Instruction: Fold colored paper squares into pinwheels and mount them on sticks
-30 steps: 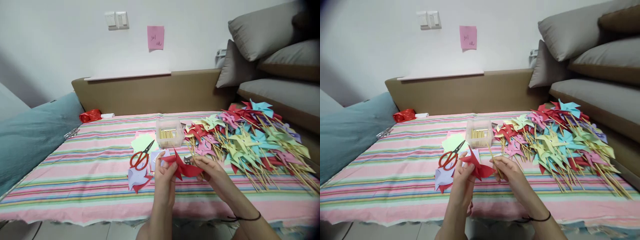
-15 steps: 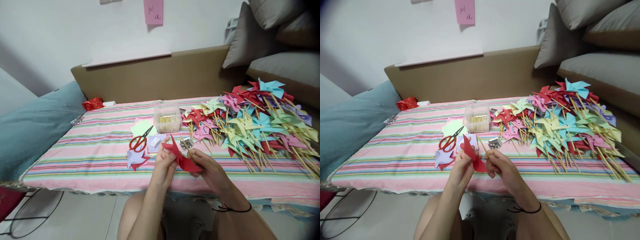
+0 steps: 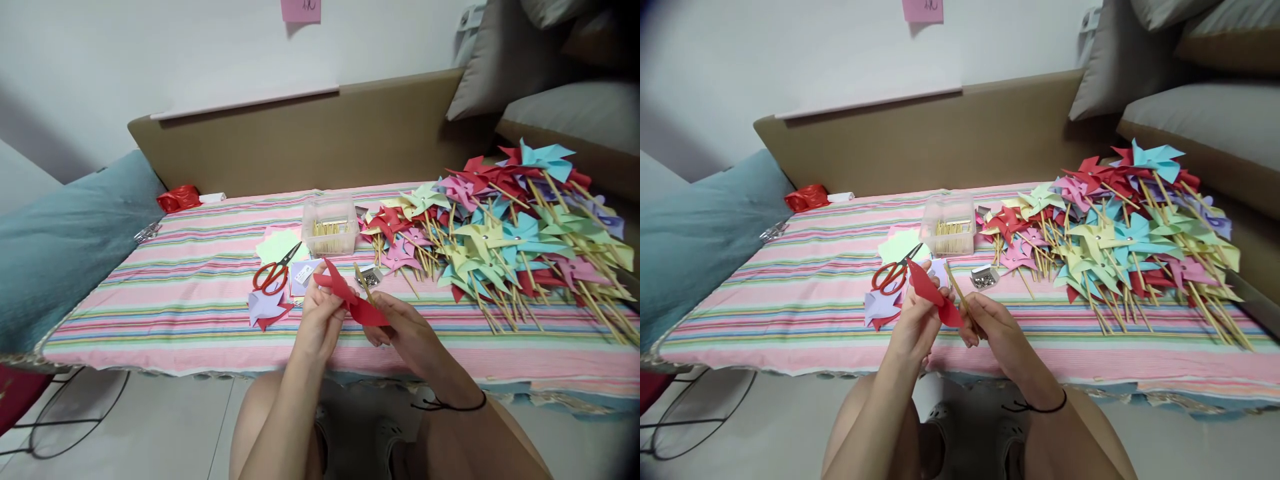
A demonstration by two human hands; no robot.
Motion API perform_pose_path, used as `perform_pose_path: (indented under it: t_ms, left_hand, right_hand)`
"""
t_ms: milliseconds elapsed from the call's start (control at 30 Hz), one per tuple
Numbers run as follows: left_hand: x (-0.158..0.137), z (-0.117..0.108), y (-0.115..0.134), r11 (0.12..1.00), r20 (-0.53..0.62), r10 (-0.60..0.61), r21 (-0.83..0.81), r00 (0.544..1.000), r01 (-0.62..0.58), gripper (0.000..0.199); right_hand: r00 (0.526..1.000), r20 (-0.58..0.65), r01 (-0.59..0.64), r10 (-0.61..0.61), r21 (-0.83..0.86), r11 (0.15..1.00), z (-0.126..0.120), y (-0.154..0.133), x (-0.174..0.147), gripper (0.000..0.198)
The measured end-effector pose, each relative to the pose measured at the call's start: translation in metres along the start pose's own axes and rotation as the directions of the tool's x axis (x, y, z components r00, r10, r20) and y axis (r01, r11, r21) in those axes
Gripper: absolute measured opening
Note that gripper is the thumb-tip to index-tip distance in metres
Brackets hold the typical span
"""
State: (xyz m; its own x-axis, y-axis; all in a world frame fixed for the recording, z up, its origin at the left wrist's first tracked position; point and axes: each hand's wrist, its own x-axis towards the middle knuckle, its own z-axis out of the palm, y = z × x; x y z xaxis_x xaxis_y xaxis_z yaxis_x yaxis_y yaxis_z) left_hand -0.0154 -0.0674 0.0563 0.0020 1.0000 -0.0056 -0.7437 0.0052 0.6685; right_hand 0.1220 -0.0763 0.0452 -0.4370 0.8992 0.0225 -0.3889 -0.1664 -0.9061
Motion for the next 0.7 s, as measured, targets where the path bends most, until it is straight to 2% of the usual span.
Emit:
perform_pose_path:
  t_ms: [200, 400, 700]
  left_hand:
    - [-0.001, -0.002, 0.004, 0.999, -0.008, 0.053, 0.002, 0.999, -0.053, 0.074]
    - [-0.002, 0.000, 0.011, 0.997, -0.045, 0.079, -0.014, 0.996, -0.080, 0.084]
    - [-0.002, -0.005, 0.013, 0.996, -0.017, 0.082, 0.041, 0.997, -0.081, 0.082]
  right_hand:
    - [0.996, 0.060, 0.067, -0.060, -0.137, 0.988, 0.001, -0.003, -0.005, 0.028]
    - [0.969, -0.071, 0.188, -0.235, -0.402, 0.896, 0.006, -0.007, -0.011, 0.029]
    - [0.937, -0.119, 0.215, -0.330, -0.550, 0.807, 0.007, -0.006, -0.009, 0.024]
